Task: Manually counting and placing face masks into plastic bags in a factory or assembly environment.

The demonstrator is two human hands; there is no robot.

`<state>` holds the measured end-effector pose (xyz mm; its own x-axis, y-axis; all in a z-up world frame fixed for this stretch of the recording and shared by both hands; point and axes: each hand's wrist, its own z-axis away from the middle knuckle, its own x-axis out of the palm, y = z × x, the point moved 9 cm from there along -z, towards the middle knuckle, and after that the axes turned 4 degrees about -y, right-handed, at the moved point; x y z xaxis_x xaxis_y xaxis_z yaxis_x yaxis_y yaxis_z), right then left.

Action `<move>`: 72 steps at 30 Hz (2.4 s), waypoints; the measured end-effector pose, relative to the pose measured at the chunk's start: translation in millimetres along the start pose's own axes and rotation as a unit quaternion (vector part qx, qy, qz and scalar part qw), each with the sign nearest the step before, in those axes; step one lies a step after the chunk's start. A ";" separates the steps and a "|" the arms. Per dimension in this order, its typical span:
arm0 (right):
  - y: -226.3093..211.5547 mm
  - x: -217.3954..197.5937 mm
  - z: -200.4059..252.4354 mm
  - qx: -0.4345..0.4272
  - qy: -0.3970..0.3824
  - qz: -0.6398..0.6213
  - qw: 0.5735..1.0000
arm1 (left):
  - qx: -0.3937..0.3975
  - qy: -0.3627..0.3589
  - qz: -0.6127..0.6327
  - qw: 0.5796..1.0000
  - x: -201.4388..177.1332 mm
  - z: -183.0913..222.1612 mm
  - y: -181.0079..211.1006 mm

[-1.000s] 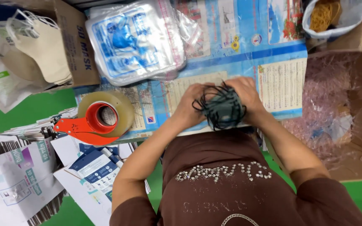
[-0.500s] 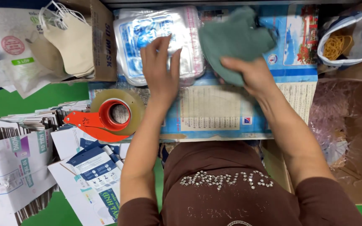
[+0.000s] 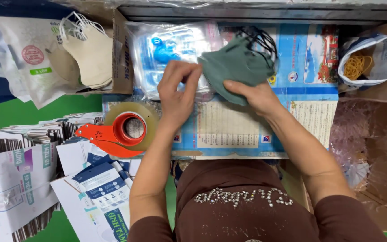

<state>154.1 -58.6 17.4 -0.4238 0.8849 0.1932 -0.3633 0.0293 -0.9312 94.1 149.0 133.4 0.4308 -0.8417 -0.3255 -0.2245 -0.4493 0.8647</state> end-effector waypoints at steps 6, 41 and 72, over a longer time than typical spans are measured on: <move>31.4 -1.5 39.6 0.052 0.005 -0.084 0.995 | 0.034 -0.192 0.120 0.973 22.4 22.9 28.7; 7.2 -12.5 17.4 -0.066 0.033 0.082 0.994 | 0.029 -0.211 0.110 0.971 37.5 27.4 3.7; -48.6 -3.5 128.6 -0.205 -0.102 0.346 0.910 | -0.011 -0.442 0.023 0.897 91.4 57.5 68.7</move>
<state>66.6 -122.9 101.8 -0.5941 0.6536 -0.4689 0.3712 -0.2944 -0.8807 67.8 24.1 141.0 -0.4416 -0.7725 -0.4564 -0.2028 -0.4096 0.8895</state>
